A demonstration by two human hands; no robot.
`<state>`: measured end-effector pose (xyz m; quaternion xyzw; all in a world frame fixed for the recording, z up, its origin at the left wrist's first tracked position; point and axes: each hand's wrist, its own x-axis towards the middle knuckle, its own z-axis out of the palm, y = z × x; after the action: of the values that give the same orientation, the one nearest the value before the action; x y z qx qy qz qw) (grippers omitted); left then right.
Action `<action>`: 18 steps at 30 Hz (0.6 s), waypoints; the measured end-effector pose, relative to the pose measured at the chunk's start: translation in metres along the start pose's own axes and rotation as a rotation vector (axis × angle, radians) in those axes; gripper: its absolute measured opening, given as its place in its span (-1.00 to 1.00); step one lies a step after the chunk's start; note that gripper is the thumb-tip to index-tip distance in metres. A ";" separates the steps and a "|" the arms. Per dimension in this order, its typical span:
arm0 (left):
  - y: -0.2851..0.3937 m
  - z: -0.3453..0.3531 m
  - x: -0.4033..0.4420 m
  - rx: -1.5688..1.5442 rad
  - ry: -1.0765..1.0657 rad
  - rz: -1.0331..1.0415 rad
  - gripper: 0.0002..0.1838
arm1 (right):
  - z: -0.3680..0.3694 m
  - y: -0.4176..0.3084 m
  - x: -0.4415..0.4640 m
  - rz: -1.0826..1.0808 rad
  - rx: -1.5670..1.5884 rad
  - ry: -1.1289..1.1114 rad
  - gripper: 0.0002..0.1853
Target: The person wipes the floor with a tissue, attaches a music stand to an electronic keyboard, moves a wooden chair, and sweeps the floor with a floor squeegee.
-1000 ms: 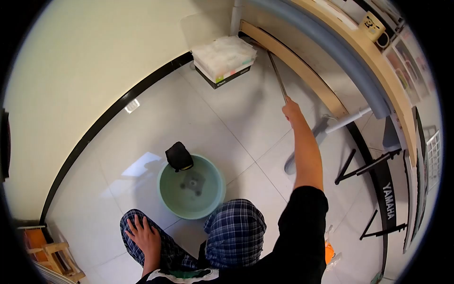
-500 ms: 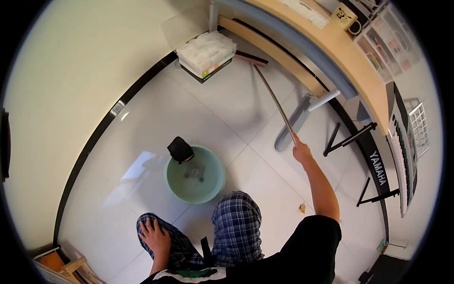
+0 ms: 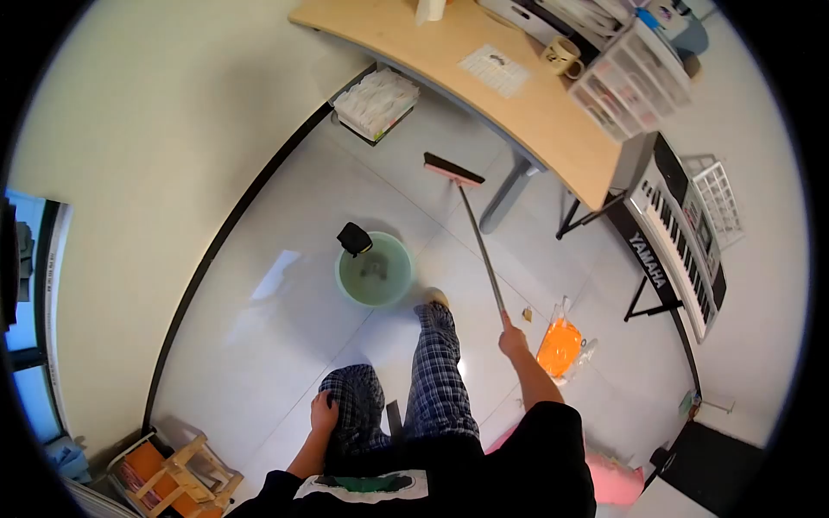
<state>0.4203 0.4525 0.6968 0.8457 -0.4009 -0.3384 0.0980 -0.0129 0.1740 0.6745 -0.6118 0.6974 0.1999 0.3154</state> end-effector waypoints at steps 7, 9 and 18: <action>0.009 -0.091 -0.079 0.039 -0.244 0.018 -0.62 | 0.037 -0.011 -0.146 0.074 0.059 -0.084 -0.29; 0.001 -0.111 -0.091 0.029 -0.288 0.021 -0.62 | 0.046 -0.010 -0.185 0.138 0.031 -0.124 -0.29; -0.025 -0.156 -0.127 0.204 -0.454 -0.158 -0.56 | 0.046 0.028 -0.314 0.104 0.220 -0.018 -0.38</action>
<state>0.4797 0.5471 0.8658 0.7823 -0.3774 -0.4839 -0.1069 -0.0148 0.4376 0.8538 -0.5347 0.7430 0.1438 0.3760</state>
